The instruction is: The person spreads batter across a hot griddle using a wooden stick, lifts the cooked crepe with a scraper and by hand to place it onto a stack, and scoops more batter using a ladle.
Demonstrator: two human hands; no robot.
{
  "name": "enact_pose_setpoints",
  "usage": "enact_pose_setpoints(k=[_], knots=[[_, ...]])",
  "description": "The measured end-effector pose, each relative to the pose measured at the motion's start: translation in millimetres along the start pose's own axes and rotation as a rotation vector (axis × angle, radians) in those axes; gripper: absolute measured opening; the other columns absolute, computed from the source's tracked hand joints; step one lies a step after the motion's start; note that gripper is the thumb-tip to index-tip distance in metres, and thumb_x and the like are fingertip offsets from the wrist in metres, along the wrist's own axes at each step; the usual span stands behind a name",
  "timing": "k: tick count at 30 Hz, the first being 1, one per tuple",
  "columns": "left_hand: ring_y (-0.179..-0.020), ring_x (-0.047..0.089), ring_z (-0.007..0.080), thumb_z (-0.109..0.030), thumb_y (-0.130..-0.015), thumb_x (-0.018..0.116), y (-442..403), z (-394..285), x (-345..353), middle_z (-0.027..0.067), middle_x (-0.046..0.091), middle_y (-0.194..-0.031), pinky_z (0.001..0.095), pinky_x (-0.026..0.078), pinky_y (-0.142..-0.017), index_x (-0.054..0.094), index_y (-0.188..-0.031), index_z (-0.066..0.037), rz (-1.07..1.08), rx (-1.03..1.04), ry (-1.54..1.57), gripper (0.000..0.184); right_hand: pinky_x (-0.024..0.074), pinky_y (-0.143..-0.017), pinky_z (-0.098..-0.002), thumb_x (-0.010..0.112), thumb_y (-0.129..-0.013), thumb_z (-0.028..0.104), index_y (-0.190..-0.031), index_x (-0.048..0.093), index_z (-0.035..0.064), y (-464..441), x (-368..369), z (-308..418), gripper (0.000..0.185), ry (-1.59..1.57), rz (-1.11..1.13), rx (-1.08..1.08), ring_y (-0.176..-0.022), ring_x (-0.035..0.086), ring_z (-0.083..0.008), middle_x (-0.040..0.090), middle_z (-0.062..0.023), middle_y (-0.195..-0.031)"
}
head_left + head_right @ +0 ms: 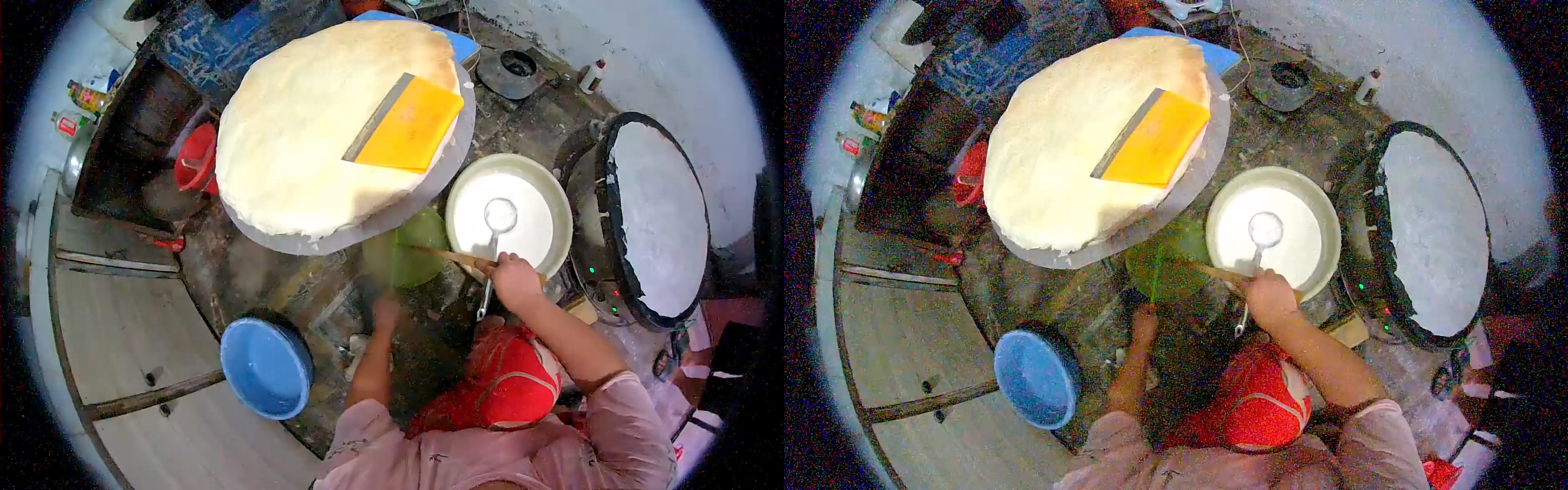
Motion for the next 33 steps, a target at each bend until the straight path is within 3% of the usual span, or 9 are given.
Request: enact_pose_setpoints(k=[3,5,7,13,15,16,26,29,33], knots=[[-0.062,0.060,0.0235,-0.017,-0.078,0.055,-2,9,8,0.0095,0.059,-0.068,0.0349,0.047,-0.053,0.063,-0.096,-0.008,-0.482,0.370,-1.030,0.021,0.0483,-0.061,-0.0384,0.047,-0.079,0.010,-0.119,0.053,0.0269,24,-42,-11,0.044,-0.117,-0.058,0.088,-0.071,0.057,-0.0291,0.053,-0.0133,-0.078],[-0.053,0.057,0.0239,-0.022,-0.071,0.062,16,-18,-35,0.0067,0.061,-0.071,0.0391,0.048,-0.048,0.062,-0.084,-0.004,-0.307,-0.009,-0.298,0.022,0.0499,-0.063,-0.0419,0.045,-0.082,0.011,-0.099,0.062,0.0100,32,-54,-15,0.024,-0.208,0.102,0.098,-0.071,0.060,-0.0307,0.057,-0.0163,-0.078],[-0.053,0.057,0.0254,-0.024,-0.073,0.060,35,-46,-68,0.0074,0.060,-0.069,0.0398,0.048,-0.048,0.062,-0.086,-0.006,-0.276,0.012,-0.400,0.022,0.0497,-0.065,-0.0436,0.050,-0.076,0.011,-0.092,0.064,0.0072,32,-44,-11,0.022,-0.373,0.281,0.042,-0.078,0.060,-0.0353,0.060,-0.0216,-0.081],[-0.060,0.059,0.0264,-0.017,-0.080,0.054,81,-87,-117,0.0157,0.061,-0.079,0.0379,0.047,-0.050,0.063,-0.094,-0.008,-0.298,-0.003,-0.329,0.019,0.0499,-0.065,-0.0412,0.051,-0.075,0.011,-0.082,0.063,0.0007,-3,-1,-6,0.018,-0.238,0.116,0.107,-0.075,0.061,-0.0301,0.060,-0.0159,-0.079],[-0.061,0.059,0.0267,-0.017,-0.080,0.055,86,-84,-112,0.0173,0.060,-0.080,0.0390,0.048,-0.051,0.063,-0.090,-0.006,-0.261,-0.069,-0.262,0.017,0.0484,-0.062,-0.0371,0.045,-0.079,0.010,-0.117,0.054,0.0242,-3,-7,-2,0.042,-0.012,0.050,0.058,-0.074,0.058,-0.0262,0.056,-0.0118,-0.080],[-0.062,0.058,0.0269,-0.019,-0.080,0.055,84,-80,-103,0.0174,0.060,-0.082,0.0392,0.048,-0.053,0.062,-0.093,-0.005,-0.278,-0.023,-0.109,0.019,0.0485,-0.061,-0.0361,0.046,-0.078,0.009,-0.117,0.054,0.0260,-3,-5,-1,0.043,0.018,0.078,0.061,-0.074,0.057,-0.0254,0.054,-0.0098,-0.081],[-0.101,0.049,0.0295,-0.039,-0.084,0.053,-4,-1,-5,0.0192,0.047,-0.119,0.0412,0.043,-0.083,0.048,-0.117,0.002,0.107,-0.050,0.094,0.053,0.0495,-0.065,-0.0411,0.049,-0.082,0.010,-0.116,0.054,0.0219,116,-4,-62,0.036,-0.685,-0.085,0.308,-0.073,0.061,-0.0326,0.063,-0.0152,-0.088],[-0.112,0.043,0.0296,-0.031,-0.085,0.054,27,-58,-64,0.0173,0.040,-0.128,0.0404,0.037,-0.091,0.037,-0.127,-0.002,-0.187,0.029,0.705,0.054,0.0487,-0.065,-0.0380,0.049,-0.087,0.013,-0.119,0.052,0.0139,159,31,-75,0.033,-1.011,-0.145,0.382,-0.073,0.062,-0.0278,0.063,-0.0142,-0.094],[-0.120,0.037,0.0270,-0.021,-0.089,0.048,25,-95,-119,0.0120,0.037,-0.133,0.0404,0.030,-0.099,0.030,-0.134,-0.007,-0.190,0.115,1.317,0.051,0.0447,-0.053,-0.0271,0.048,-0.089,0.012,-0.120,0.051,0.0066,193,52,-67,0.031,-1.253,-0.172,0.505,-0.063,0.057,-0.0130,0.061,-0.0069,-0.079]])
Point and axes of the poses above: each hand's wrist, its own y-axis away from the middle knuckle, its own x-axis out of the palm, z = x × y, the point moved 1 cm from there along -y, towards the middle knuckle
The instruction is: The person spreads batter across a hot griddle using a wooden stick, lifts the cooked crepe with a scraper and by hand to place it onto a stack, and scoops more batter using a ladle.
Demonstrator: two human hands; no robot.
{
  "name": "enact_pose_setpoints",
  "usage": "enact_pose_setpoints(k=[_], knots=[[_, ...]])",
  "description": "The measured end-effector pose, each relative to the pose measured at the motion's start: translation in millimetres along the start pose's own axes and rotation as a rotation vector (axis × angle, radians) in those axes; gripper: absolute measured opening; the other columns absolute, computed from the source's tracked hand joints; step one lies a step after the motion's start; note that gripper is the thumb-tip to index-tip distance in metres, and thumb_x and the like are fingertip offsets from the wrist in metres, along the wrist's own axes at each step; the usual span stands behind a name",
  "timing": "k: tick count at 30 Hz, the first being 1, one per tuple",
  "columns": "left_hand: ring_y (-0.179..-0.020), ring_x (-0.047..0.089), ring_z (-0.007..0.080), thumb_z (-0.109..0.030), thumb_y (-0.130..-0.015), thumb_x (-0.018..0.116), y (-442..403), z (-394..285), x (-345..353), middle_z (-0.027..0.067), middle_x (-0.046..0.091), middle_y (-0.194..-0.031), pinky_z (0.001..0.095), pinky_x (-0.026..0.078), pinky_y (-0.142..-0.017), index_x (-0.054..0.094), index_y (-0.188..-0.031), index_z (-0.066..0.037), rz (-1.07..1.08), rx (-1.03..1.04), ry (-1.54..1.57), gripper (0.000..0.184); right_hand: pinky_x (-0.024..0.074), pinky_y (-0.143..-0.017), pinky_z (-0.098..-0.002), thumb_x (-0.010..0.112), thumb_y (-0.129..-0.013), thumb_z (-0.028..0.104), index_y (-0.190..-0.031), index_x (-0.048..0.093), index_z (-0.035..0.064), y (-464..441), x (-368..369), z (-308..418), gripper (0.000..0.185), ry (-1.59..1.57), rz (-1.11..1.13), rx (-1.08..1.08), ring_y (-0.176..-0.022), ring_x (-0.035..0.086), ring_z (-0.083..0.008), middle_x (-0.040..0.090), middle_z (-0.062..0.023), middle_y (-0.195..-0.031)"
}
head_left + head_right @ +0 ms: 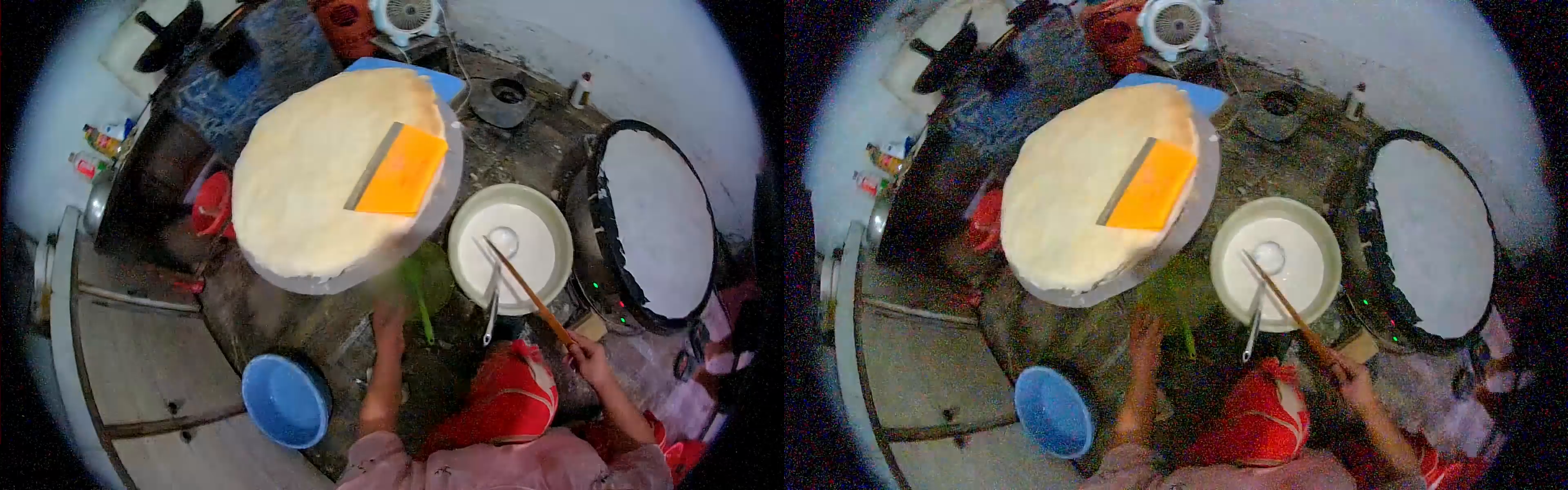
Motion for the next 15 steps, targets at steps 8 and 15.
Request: enact_pose_setpoints(k=[8,15], knots=[[-0.098,0.050,0.0275,-0.038,-0.087,0.049,-149,23,-70,0.0150,0.052,-0.110,0.0461,0.038,-0.086,0.038,-0.123,-0.001,-0.100,0.290,1.173,0.053,0.0426,-0.047,-0.0223,0.048,-0.090,0.012,-0.121,0.050,0.0052,21,1,16,0.032,-0.313,0.011,0.145,-0.055,0.051,-0.0088,0.059,-0.0028,-0.072],[-0.093,0.050,0.0259,-0.034,-0.087,0.051,-183,-37,-93,0.0137,0.052,-0.105,0.0433,0.039,-0.082,0.040,-0.119,0.000,-0.320,-0.029,0.642,0.048,0.0418,-0.046,-0.0217,0.046,-0.090,0.009,-0.123,0.047,0.0040,24,0,10,0.033,-0.321,-0.045,0.161,-0.054,0.052,-0.0091,0.060,-0.0039,-0.074]])
Point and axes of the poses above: each hand's wrist, its own y-axis away from the middle knuckle, its own x-axis out of the palm, z = x × y, the point moved 1 cm from there along -y, towards the middle knuckle
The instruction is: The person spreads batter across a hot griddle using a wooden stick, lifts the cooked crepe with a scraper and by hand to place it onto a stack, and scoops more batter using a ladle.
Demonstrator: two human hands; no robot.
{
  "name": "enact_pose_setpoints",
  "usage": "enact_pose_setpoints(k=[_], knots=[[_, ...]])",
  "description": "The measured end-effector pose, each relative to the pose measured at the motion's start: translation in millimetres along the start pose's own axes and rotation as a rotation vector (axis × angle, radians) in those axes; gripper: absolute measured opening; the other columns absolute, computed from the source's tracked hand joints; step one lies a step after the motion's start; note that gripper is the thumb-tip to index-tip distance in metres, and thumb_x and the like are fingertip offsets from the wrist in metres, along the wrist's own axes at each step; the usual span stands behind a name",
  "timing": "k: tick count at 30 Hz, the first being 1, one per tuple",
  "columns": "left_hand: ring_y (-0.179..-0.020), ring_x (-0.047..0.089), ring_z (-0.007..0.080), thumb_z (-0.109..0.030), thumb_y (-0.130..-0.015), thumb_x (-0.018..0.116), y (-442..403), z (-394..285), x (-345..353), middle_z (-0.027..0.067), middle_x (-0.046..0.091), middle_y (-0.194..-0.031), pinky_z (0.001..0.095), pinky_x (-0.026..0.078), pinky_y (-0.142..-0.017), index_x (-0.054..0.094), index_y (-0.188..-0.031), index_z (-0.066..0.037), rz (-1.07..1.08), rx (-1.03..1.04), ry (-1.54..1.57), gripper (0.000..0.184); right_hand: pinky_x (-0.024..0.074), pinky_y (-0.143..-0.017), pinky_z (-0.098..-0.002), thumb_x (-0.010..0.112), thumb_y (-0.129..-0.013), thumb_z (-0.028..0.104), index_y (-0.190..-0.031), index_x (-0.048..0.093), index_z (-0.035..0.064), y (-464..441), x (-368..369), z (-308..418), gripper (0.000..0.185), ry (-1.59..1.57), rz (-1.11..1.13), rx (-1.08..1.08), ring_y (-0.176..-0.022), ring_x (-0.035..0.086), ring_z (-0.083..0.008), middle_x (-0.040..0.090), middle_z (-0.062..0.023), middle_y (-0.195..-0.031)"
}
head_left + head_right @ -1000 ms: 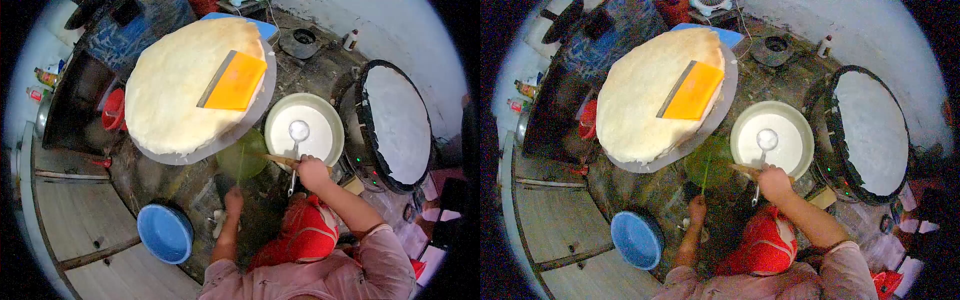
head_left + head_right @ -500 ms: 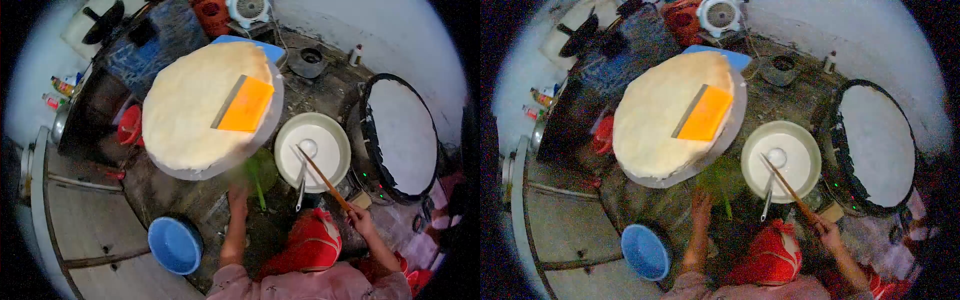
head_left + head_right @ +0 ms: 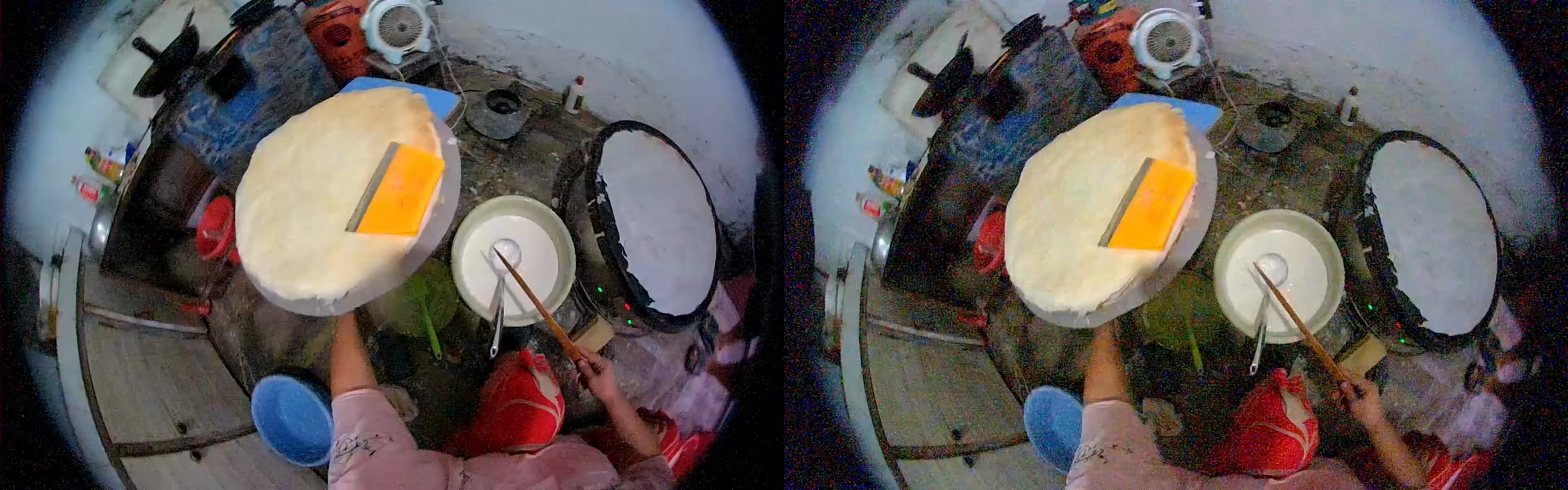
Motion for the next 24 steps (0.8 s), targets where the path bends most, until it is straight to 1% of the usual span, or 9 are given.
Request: enact_pose_setpoints(k=[1,2,7,9,13,17,21,23,24], knots=[[-0.092,0.050,0.0257,-0.034,-0.086,0.051,-3,-4,0,0.0135,0.052,-0.104,0.0429,0.039,-0.081,0.041,-0.118,0.000,-0.013,-0.001,-0.044,0.047,0.0445,-0.049,-0.0222,0.048,-0.089,0.009,-0.121,0.048,0.0018,3,0,-1,0.033,0.008,0.012,0.054,-0.061,0.055,-0.0104,0.060,-0.0045,-0.079],[-0.092,0.050,0.0254,-0.033,-0.086,0.051,-4,-8,0,0.0133,0.052,-0.104,0.0425,0.040,-0.080,0.041,-0.117,0.000,-0.023,0.002,-0.089,0.046,0.0386,-0.043,-0.0198,0.045,-0.091,0.011,-0.124,0.047,0.0062,0,2,-10,0.033,0.015,0.012,0.011,-0.048,0.050,-0.0075,0.060,-0.0019,-0.071],[-0.088,0.050,0.0243,-0.031,-0.086,0.052,-19,-20,-9,0.0123,0.052,-0.100,0.0404,0.041,-0.077,0.043,-0.114,0.000,-0.073,0.033,-0.256,0.042,0.0409,-0.047,-0.0207,0.046,-0.091,0.014,-0.124,0.046,0.0061,3,8,10,0.034,-0.012,0.013,0.117,-0.052,0.051,-0.0078,0.061,-0.0015,-0.072],[-0.087,0.050,0.0238,-0.029,-0.086,0.052,-24,-20,-13,0.0119,0.052,-0.099,0.0396,0.041,-0.076,0.043,-0.112,0.000,-0.089,0.048,-0.320,0.041,0.0450,-0.051,-0.0223,0.048,-0.090,0.015,-0.124,0.047,0.0067,3,2,14,0.035,0.011,0.047,0.124,-0.069,0.057,-0.0102,0.060,-0.0009,-0.081],[-0.084,0.050,0.0229,-0.027,-0.085,0.053,-22,-25,-28,0.0111,0.052,-0.096,0.0380,0.042,-0.074,0.045,-0.109,0.001,-0.130,0.070,-0.431,0.038,0.0451,-0.052,-0.0219,0.049,-0.090,0.016,-0.124,0.048,0.0100,3,-6,18,0.034,0.008,0.037,0.197,-0.065,0.053,-0.0071,0.060,-0.0009,-0.079],[-0.081,0.050,0.0220,-0.025,-0.085,0.054,-23,-37,-41,0.0103,0.052,-0.093,0.0364,0.043,-0.071,0.046,-0.107,0.001,-0.152,0.078,-0.537,0.035,0.0457,-0.053,-0.0226,0.050,-0.089,0.015,-0.122,0.050,0.0096,14,-13,18,0.034,0.099,0.084,0.159,-0.068,0.055,-0.0081,0.061,-0.0025,-0.079],[-0.079,0.050,0.0211,-0.023,-0.084,0.055,-30,-43,-41,0.0095,0.053,-0.090,0.0348,0.044,-0.069,0.048,-0.104,0.001,-0.157,0.112,-0.656,0.032,0.0460,-0.052,-0.0233,0.048,-0.091,0.014,-0.123,0.048,0.0073,23,-19,15,0.033,0.013,0.087,0.211,-0.071,0.056,-0.0094,0.061,-0.0032,-0.080],[-0.077,0.050,0.0206,-0.022,-0.084,0.055,-33,-50,-45,0.0092,0.053,-0.088,0.0340,0.044,-0.067,0.049,-0.103,0.002,-0.162,0.142,-0.734,0.031,0.0449,-0.051,-0.0227,0.046,-0.091,0.011,-0.123,0.048,0.0060,24,-17,5,0.033,-0.019,0.100,0.153,-0.067,0.056,-0.0097,0.061,-0.0038,-0.080],[-0.077,0.050,0.0204,-0.022,-0.084,0.055,-31,-52,-49,0.0090,0.053,-0.088,0.0336,0.044,-0.067,0.049,-0.102,0.002,-0.162,0.174,-0.809,0.030,0.0429,-0.049,-0.0220,0.046,-0.091,0.011,-0.125,0.046,0.0062,29,-16,2,0.034,-0.016,0.046,0.202,-0.061,0.053,-0.0084,0.061,-0.0031,-0.077]])
Point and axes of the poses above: each hand's wrist, its own y-axis away from the middle knuckle, its own x-axis out of the palm, z = x × y, the point moved 1 cm from there along -y, towards the middle knuckle
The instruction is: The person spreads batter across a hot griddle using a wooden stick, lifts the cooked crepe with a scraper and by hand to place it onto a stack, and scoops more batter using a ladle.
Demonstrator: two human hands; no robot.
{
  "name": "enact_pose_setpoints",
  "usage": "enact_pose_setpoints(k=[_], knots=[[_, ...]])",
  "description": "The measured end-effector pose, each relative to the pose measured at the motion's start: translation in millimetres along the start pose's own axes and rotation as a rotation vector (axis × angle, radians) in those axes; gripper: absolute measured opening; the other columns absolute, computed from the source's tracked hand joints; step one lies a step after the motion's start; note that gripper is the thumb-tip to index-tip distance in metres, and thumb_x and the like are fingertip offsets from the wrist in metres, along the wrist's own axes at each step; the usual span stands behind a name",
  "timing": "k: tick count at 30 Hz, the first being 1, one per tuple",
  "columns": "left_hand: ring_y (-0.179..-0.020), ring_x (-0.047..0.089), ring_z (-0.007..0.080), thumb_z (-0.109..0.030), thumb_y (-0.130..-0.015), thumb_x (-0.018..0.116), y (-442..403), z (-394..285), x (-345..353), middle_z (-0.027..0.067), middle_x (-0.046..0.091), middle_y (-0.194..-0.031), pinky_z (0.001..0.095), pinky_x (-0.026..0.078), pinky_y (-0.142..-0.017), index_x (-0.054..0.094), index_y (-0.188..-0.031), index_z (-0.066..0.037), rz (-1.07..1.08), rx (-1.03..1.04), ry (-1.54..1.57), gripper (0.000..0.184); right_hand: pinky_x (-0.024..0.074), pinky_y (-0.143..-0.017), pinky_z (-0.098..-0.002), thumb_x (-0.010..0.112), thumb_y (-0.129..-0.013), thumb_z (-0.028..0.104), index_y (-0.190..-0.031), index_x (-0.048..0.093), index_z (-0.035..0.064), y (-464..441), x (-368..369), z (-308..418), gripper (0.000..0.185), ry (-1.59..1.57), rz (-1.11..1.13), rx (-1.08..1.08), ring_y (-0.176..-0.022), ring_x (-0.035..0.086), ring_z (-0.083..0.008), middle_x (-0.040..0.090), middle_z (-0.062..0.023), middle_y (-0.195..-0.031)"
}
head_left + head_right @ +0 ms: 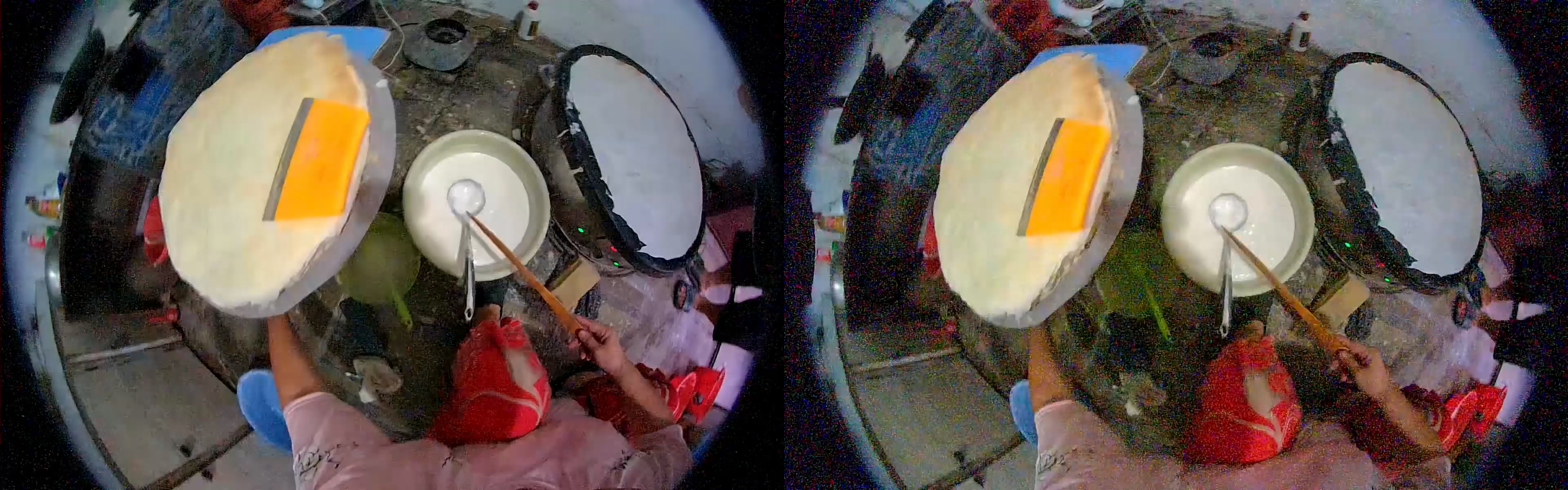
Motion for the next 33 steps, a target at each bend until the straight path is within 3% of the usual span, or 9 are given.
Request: enact_pose_setpoints(k=[6,12,15,17,19,23,28,32,33], knots=[[-0.073,0.050,0.0190,-0.019,-0.083,0.056,137,61,-87,0.0078,0.053,-0.083,0.0312,0.045,-0.063,0.051,-0.098,0.002,-0.097,0.443,-0.381,0.026,0.0404,-0.050,-0.0196,0.049,-0.089,0.011,-0.123,0.048,0.0045,18,2,-13,0.034,0.016,-0.071,-0.095,-0.057,0.051,-0.0070,0.058,-0.0013,-0.081],[-0.074,0.049,0.0243,-0.040,-0.078,0.061,343,114,-149,0.0029,0.045,-0.112,0.0398,0.043,-0.067,0.042,-0.124,-0.021,-0.171,-0.372,1.001,0.053,0.0401,-0.053,-0.0184,0.053,-0.088,0.016,-0.121,0.050,0.0038,0,-10,-63,0.035,0.107,-0.109,-0.353,-0.063,0.049,-0.0035,0.059,0.0020,-0.082],[-0.060,0.046,0.0239,-0.041,-0.081,0.055,352,130,-224,0.0122,0.051,-0.085,0.0389,0.046,-0.063,0.037,-0.113,-0.001,-0.892,-0.603,1.146,0.054,0.0369,-0.045,-0.0179,0.052,-0.088,0.018,-0.121,0.051,0.0054,13,-2,-45,0.035,0.069,-0.059,-0.256,-0.052,0.045,-0.0030,0.059,0.0028,-0.076],[-0.052,0.038,0.0190,-0.046,-0.085,0.046,342,114,-252,0.0073,0.041,-0.066,0.0300,0.041,-0.052,0.042,-0.104,0.002,-0.756,-0.303,1.232,0.051,0.0326,-0.039,-0.0178,0.051,-0.089,0.018,-0.121,0.051,0.0070,32,20,-8,0.034,0.118,-0.009,-0.348,-0.044,0.041,-0.0030,0.058,0.0036,-0.070],[-0.055,0.044,0.0206,-0.041,-0.082,0.048,316,187,-319,0.0119,0.051,-0.075,0.0300,0.037,-0.045,0.045,-0.103,0.003,-0.074,-0.438,1.429,0.049,0.0323,-0.040,-0.0182,0.050,-0.089,0.017,-0.122,0.050,0.0068,29,17,-12,0.035,0.094,-0.030,-0.429,-0.044,0.040,-0.0032,0.057,0.0032,-0.070],[-0.056,0.046,0.0208,-0.029,-0.074,0.050,302,165,-340,0.0118,0.053,-0.078,0.0297,0.036,-0.041,0.045,-0.103,0.002,-0.026,-0.663,1.546,0.043,0.0334,-0.039,-0.0183,0.048,-0.089,0.017,-0.125,0.047,0.0070,48,16,-3,0.037,0.068,-0.040,-0.447,-0.044,0.041,-0.0030,0.056,0.0017,-0.068],[-0.072,0.055,0.0282,-0.018,-0.066,0.053,382,9,-296,0.0127,0.058,-0.096,0.0347,0.046,-0.054,0.048,-0.106,-0.006,-0.246,-0.282,1.102,0.042,0.0340,-0.038,-0.0189,0.049,-0.088,0.018,-0.107,0.056,0.0046,44,-6,-36,0.024,-0.011,-0.205,-0.441,-0.043,0.044,-0.0071,0.057,-0.0022,-0.065],[-0.094,0.054,0.0311,-0.020,-0.070,0.055,379,-62,-278,0.0135,0.050,-0.116,0.0460,0.048,-0.071,0.041,-0.120,-0.003,0.273,-0.065,0.955,0.055,0.0298,-0.041,-0.0225,0.062,-0.080,0.026,-0.075,0.054,0.0077,104,-4,8,0.020,-0.143,-0.199,-0.391,-0.047,0.040,-0.0065,0.046,0.0031,-0.057],[-0.045,0.030,0.0164,-0.029,-0.090,0.045,369,-83,-273,0.0085,0.045,-0.060,0.0314,0.031,-0.041,0.053,-0.092,-0.004,-0.115,0.015,0.694,0.026,0.0273,-0.041,-0.0230,0.062,-0.080,0.032,-0.071,0.056,0.0086,124,-7,18,0.025,-0.132,-0.191,-0.403,-0.047,0.038,-0.0060,0.045,0.0035,-0.056]])
Point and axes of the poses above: each hand's wrist, its own y-axis away from the middle knuckle, its own x-axis out of the palm, z = x × y, the point moved 1 cm from there along -y, towards the middle knuckle
